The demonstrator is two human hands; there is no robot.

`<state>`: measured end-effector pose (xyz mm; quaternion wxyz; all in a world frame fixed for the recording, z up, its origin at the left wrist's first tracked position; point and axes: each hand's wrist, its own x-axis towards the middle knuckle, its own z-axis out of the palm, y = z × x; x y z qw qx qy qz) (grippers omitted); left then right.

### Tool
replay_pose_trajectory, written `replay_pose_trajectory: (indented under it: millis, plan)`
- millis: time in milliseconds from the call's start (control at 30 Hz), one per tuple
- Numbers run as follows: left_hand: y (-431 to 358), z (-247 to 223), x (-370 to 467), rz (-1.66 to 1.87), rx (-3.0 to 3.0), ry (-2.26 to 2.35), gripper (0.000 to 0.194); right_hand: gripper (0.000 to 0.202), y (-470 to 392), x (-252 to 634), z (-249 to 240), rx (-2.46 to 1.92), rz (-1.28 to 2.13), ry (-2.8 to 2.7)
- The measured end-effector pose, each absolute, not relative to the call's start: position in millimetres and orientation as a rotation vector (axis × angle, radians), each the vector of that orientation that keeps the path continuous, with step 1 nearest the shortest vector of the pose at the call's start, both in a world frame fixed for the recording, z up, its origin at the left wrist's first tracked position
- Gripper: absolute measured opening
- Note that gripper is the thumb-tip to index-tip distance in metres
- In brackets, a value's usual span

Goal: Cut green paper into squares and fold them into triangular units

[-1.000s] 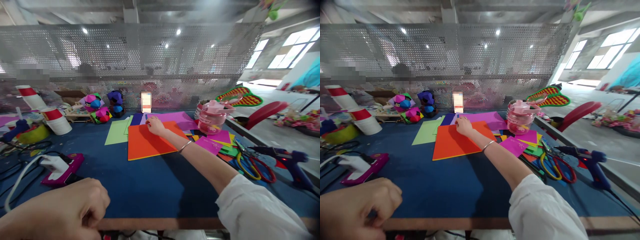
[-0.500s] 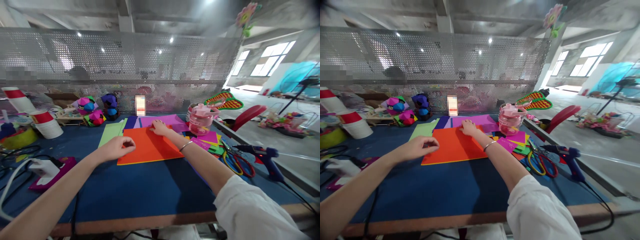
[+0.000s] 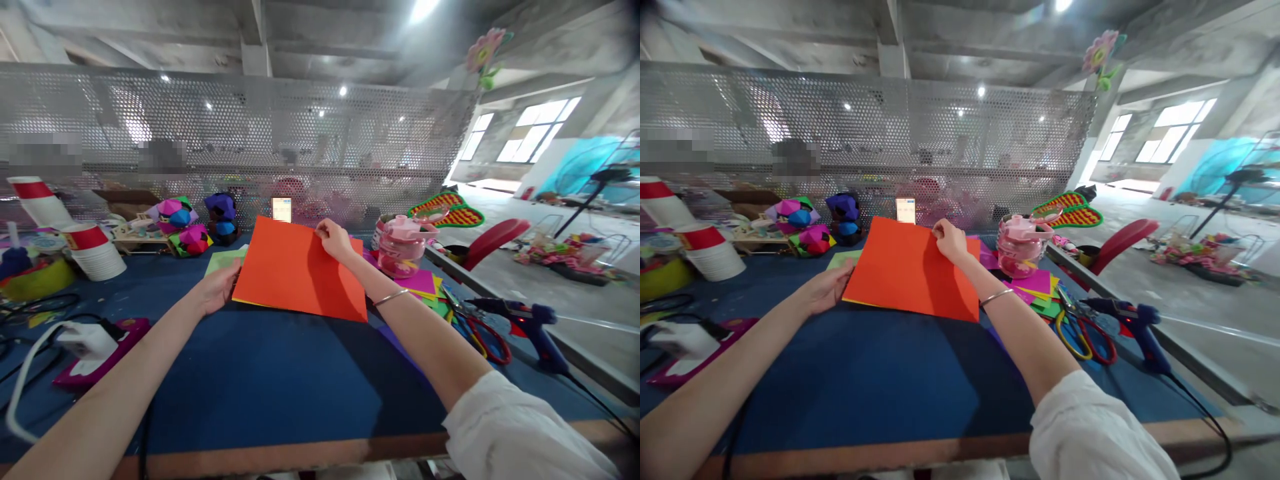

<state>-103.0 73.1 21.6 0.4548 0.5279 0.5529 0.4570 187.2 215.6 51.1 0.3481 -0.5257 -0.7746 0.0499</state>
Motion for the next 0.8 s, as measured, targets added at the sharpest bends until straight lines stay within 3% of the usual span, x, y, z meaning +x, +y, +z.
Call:
replay_pose_trajectory:
  millis: [267,533,800]
  plan:
    - [63,17,-100,1.095,1.148,1.196,0.042,0.036,230,192,35,-1.430,0.324,-1.959]
    - [57,16,-94,1.124,1.251,1.101,0.071,0.039,232,194,25,-1.630,0.555,-1.916]
    - [58,9,-90,1.158,1.236,1.167,0.072,0.038,234,195,20,-1.686,0.626,-1.947]
